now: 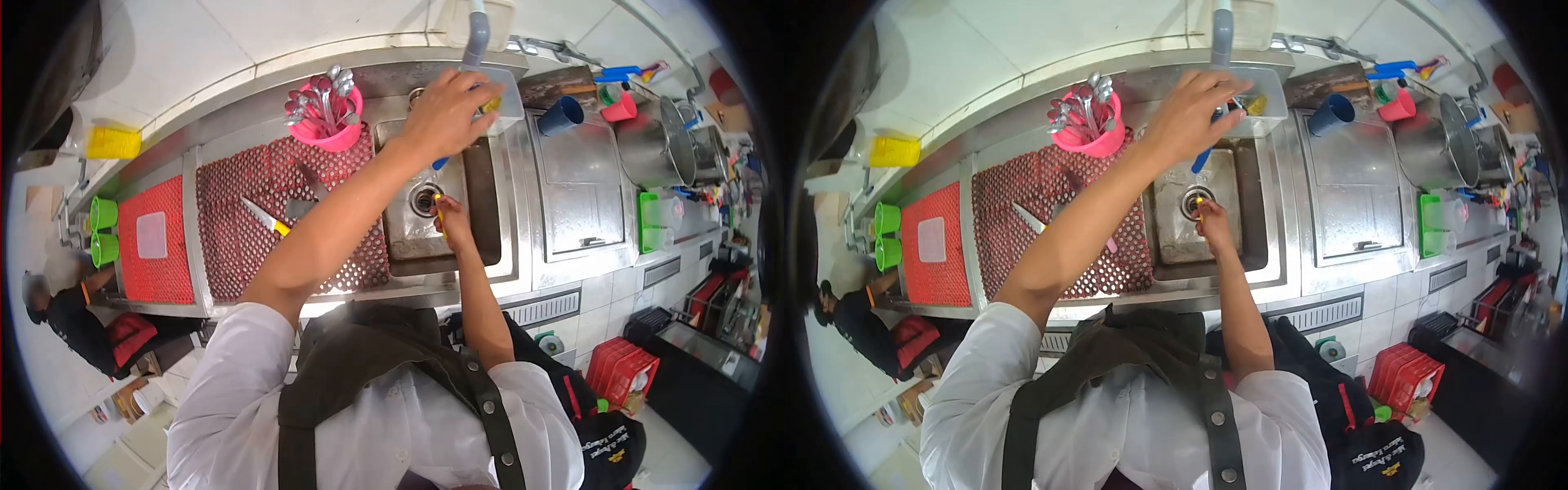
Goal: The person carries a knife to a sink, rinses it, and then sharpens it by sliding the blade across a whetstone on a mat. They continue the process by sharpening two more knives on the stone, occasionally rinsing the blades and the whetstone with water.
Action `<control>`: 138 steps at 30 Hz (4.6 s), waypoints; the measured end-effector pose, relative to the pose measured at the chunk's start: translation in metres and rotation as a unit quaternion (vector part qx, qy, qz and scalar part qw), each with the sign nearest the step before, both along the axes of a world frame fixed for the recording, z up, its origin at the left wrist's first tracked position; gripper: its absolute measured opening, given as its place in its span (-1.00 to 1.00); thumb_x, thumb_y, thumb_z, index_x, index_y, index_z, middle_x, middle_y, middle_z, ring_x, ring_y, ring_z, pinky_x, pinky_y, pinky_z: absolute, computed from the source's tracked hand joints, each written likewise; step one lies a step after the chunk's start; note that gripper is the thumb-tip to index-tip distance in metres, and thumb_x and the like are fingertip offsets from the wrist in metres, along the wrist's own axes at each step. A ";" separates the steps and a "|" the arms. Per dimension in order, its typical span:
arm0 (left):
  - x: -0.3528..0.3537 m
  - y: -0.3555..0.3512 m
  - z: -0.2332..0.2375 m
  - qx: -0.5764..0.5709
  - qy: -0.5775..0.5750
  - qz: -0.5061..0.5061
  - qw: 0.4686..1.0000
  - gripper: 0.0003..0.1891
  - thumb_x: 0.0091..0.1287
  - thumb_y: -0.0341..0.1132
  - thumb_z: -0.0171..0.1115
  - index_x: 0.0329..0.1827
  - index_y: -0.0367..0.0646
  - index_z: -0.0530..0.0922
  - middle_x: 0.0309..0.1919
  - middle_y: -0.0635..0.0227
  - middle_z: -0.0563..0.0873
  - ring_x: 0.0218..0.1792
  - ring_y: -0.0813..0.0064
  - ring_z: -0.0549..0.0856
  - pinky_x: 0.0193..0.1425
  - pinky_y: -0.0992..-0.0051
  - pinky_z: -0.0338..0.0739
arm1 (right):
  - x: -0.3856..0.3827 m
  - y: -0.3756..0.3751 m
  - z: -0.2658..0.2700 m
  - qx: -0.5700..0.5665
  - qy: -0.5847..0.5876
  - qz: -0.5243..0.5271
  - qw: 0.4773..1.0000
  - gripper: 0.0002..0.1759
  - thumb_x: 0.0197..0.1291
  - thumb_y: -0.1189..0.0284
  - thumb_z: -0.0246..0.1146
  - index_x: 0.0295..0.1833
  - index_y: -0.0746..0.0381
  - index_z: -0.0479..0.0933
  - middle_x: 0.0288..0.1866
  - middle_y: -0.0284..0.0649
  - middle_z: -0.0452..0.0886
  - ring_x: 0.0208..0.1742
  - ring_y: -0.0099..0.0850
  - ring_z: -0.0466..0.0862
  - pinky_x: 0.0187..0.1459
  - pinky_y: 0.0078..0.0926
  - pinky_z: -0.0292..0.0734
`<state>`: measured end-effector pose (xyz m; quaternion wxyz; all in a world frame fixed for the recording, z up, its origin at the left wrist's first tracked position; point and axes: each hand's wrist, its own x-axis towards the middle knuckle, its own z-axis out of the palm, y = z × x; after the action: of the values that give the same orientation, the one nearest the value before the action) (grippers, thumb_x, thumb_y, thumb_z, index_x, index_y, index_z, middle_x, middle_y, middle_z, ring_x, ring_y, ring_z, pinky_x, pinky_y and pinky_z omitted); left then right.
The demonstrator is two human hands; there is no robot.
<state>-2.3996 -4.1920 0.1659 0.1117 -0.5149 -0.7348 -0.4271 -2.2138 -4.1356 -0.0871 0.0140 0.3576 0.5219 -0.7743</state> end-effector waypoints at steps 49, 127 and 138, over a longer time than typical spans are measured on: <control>0.055 -0.455 -0.212 0.139 -0.653 -0.050 0.743 -0.52 0.32 -0.41 0.47 0.17 -0.19 0.35 -0.08 0.26 0.71 -0.23 0.33 0.78 -0.10 0.39 0.70 | -0.027 -0.387 0.090 -0.080 0.066 -0.229 0.968 -0.79 0.61 0.29 0.05 0.18 0.12 0.29 0.16 -0.11 0.61 -0.29 -0.38 0.75 -0.46 -0.49 0.61; 0.091 -0.629 -0.226 -0.311 -0.037 0.082 0.946 -0.33 0.62 0.02 -0.04 0.68 -0.13 0.20 0.69 0.26 0.19 0.68 0.20 0.18 0.68 -0.22 -0.11 | -0.007 -0.461 0.014 0.593 0.104 0.347 0.719 -0.70 0.56 0.26 0.10 0.06 0.27 0.58 -0.13 0.06 0.69 -0.21 0.09 0.73 -0.21 0.05 0.65; 0.113 -0.626 -0.223 -0.328 -0.026 0.005 0.944 -0.30 0.61 0.07 -0.05 0.64 -0.22 0.24 0.66 0.19 0.25 0.68 0.20 0.18 0.69 -0.12 -0.04 | 0.031 -0.455 0.018 0.594 0.089 0.365 0.711 -0.74 0.55 0.31 0.11 0.01 0.30 0.57 -0.14 0.10 0.68 -0.17 0.06 0.72 -0.17 0.01 0.65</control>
<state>-2.2863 -4.8179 -0.0569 -0.0798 -0.5079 -0.8396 -0.1750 -2.1826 -4.5903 -0.0689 0.0334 0.0031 0.9631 -0.2670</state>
